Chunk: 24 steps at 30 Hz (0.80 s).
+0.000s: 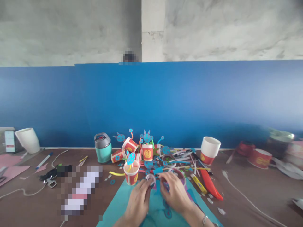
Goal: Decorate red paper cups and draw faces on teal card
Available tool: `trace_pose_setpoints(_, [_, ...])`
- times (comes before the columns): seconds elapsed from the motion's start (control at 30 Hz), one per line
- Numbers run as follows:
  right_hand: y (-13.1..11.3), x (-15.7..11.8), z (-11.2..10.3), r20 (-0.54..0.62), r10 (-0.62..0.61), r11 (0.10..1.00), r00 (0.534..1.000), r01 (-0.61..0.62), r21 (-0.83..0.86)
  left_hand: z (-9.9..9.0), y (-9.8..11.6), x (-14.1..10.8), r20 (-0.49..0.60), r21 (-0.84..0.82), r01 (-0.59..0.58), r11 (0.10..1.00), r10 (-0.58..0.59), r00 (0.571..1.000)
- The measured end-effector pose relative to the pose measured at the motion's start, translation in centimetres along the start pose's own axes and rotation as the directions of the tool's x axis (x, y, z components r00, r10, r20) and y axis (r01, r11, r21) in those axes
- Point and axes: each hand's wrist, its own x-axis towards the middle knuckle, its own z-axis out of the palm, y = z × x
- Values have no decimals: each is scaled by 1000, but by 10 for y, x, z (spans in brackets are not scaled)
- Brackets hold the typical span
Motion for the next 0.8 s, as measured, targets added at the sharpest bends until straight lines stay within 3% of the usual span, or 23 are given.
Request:
trace_pose_setpoints(0.07, [13,-1,-5,-42,127,980,991,-132,-148,-1,3,2,19,-150,97,984,-95,995])
trace_pose_setpoints(0.13, [28,-5,-6,-32,215,930,976,-215,-300,-1,7,6,82,-327,301,896,-290,953])
trace_pose_setpoints(0.23, [42,-11,-4,5,287,873,958,-260,-413,-2,14,10,239,-593,551,587,-524,817])
trace_pose_setpoints(0.33, [42,-11,0,20,283,893,959,-256,-371,-4,18,13,335,-755,574,318,-566,754])
trace_pose_setpoints(0.4, [36,-10,2,-4,234,933,972,-226,-279,-5,18,14,375,-750,603,272,-576,727])
trace_pose_setpoints(0.47, [28,-9,5,-17,175,969,984,-175,-173,-3,17,18,367,-686,635,355,-585,723])
trace_pose_setpoints(0.63, [20,-12,15,-44,115,993,992,-116,-37,7,23,30,108,-469,450,760,-456,883])
trace_pose_setpoints(0.8, [25,-16,22,-64,56,998,996,-58,-30,24,27,26,61,-164,235,958,-228,972])
